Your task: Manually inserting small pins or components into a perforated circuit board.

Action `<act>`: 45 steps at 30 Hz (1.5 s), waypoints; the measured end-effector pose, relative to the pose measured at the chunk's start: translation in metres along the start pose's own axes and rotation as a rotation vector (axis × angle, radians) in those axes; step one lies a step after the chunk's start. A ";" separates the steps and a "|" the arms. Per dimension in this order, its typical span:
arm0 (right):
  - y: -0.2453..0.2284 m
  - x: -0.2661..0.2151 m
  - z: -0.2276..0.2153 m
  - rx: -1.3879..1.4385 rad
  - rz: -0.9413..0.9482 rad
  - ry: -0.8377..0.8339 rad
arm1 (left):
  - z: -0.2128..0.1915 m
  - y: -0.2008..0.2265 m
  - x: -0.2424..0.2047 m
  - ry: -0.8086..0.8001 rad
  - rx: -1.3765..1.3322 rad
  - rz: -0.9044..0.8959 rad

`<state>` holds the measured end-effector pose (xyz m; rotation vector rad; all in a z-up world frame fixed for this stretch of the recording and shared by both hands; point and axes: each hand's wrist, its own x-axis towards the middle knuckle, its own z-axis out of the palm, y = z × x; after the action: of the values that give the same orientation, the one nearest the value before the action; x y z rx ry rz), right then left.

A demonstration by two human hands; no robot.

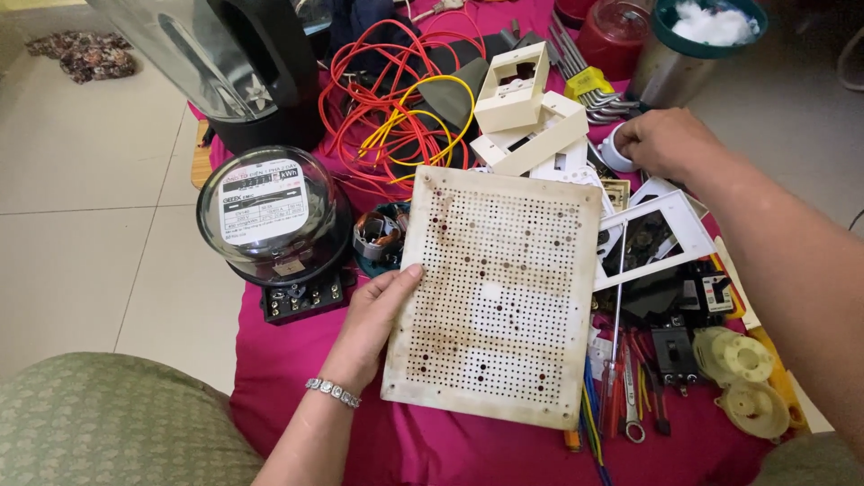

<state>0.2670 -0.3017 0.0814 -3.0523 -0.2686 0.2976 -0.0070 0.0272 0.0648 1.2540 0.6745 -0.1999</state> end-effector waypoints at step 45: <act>0.011 0.022 0.005 -0.074 -0.095 0.006 | -0.002 -0.003 0.004 -0.001 0.013 0.004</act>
<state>0.2894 -0.3086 0.0715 -3.1000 -0.4318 0.2788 -0.0059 0.0287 0.0602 1.2671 0.6712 -0.2021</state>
